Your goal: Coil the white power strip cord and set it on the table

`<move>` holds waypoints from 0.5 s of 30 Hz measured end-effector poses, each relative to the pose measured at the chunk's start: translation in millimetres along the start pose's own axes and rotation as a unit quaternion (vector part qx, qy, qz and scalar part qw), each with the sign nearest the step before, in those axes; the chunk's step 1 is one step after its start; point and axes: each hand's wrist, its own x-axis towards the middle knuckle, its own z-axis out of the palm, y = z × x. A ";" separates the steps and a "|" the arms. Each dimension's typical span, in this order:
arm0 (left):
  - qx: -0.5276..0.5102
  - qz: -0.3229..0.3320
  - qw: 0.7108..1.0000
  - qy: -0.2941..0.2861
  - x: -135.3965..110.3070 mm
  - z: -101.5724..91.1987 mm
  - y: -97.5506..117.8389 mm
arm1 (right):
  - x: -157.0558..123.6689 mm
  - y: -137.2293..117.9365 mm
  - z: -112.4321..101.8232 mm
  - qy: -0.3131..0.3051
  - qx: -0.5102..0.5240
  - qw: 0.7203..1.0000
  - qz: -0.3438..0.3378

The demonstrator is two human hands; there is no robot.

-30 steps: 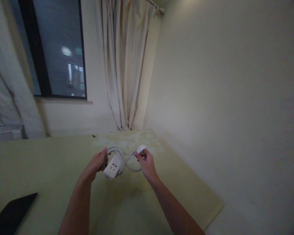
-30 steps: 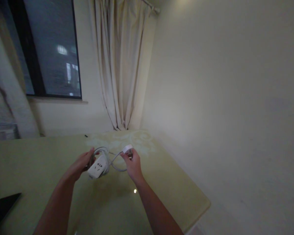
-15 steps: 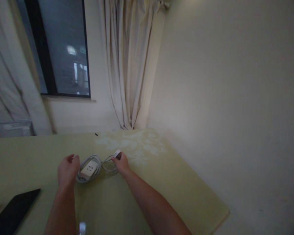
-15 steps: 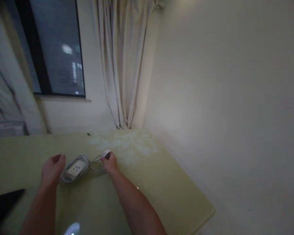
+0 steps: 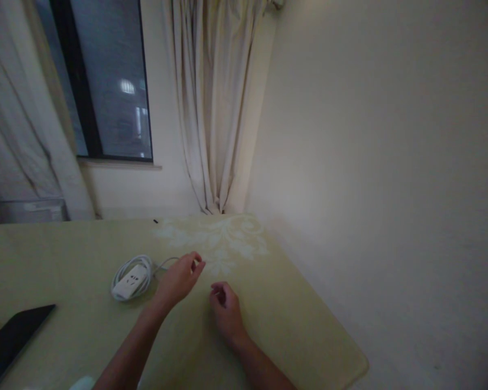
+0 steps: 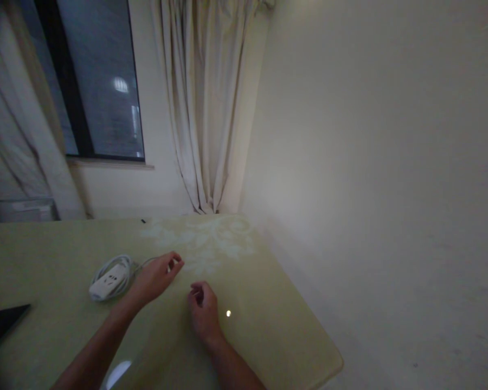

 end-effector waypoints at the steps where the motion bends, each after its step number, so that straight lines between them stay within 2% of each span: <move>1: 0.053 -0.027 0.998 -0.027 -8.1 12.3 1.0 | 1.2 -0.6 2.0 0.001 0.008 1.000 0.001; 4: 0.161 -0.131 0.978 -0.004 -35.6 43.2 -17.6 | 6.7 -0.3 11.7 -0.012 0.009 1.000 0.015; 7: 0.242 -0.152 0.957 0.055 -56.9 61.3 -54.0 | 6.5 1.0 21.2 -0.038 -0.003 0.999 0.029; 11: 0.262 -0.174 0.941 0.123 -60.8 66.0 -94.5 | -6.9 3.8 33.7 -0.075 0.001 0.997 0.036; 15: 0.276 -0.178 0.926 0.189 -54.6 64.2 -113.6 | -22.7 16.6 51.2 -0.050 0.012 0.998 0.020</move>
